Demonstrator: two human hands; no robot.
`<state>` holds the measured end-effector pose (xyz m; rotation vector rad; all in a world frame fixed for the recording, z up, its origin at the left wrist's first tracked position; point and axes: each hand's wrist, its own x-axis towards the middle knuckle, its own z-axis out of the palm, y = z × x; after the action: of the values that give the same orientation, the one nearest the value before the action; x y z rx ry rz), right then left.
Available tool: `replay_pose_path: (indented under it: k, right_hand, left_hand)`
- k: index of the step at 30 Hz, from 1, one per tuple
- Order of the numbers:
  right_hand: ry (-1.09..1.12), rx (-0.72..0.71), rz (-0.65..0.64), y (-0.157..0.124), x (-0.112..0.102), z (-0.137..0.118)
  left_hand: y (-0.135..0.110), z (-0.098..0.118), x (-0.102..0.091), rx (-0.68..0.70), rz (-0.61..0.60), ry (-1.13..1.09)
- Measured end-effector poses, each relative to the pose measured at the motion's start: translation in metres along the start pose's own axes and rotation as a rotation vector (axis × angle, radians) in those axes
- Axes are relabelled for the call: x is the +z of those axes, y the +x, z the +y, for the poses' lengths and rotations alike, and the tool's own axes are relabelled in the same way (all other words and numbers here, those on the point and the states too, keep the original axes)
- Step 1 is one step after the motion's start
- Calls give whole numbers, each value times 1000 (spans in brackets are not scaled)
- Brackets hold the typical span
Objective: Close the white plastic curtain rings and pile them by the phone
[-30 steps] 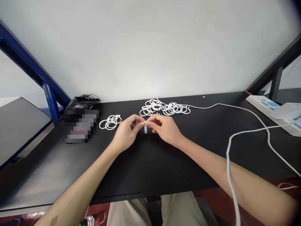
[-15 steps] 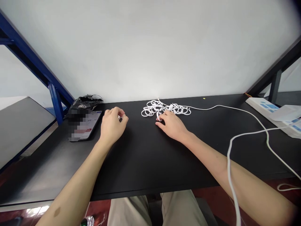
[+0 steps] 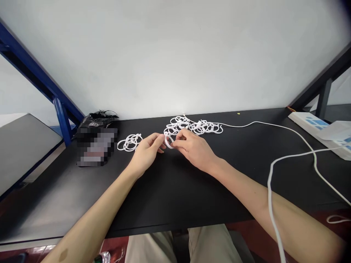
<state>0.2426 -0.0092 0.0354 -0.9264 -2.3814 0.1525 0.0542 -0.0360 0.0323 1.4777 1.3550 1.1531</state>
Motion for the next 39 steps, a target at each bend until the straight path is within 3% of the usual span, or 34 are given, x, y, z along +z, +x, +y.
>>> replay_pose_path:
  k: [5, 13, 22, 35, 39]
  right_hand:
    - [-27, -7, -29, 0, -1, -1]
    - [-48, -31, -57, 0, -3, -4]
    - [-34, -13, -64, 0, 0, -2]
    - [37, -60, -140, -2, 2, 0]
    - [1, -46, -92, -2, 3, 2]
  left_hand:
    - [0, -2, -4, -7, 28, -97]
    - [-1, 0, -7, -104, -114, -331]
    - [-1, 0, -7, -34, -67, -251]
    - [-5, 6, -6, 17, -218, -95]
    - [-3, 3, -8, 6, -132, -93]
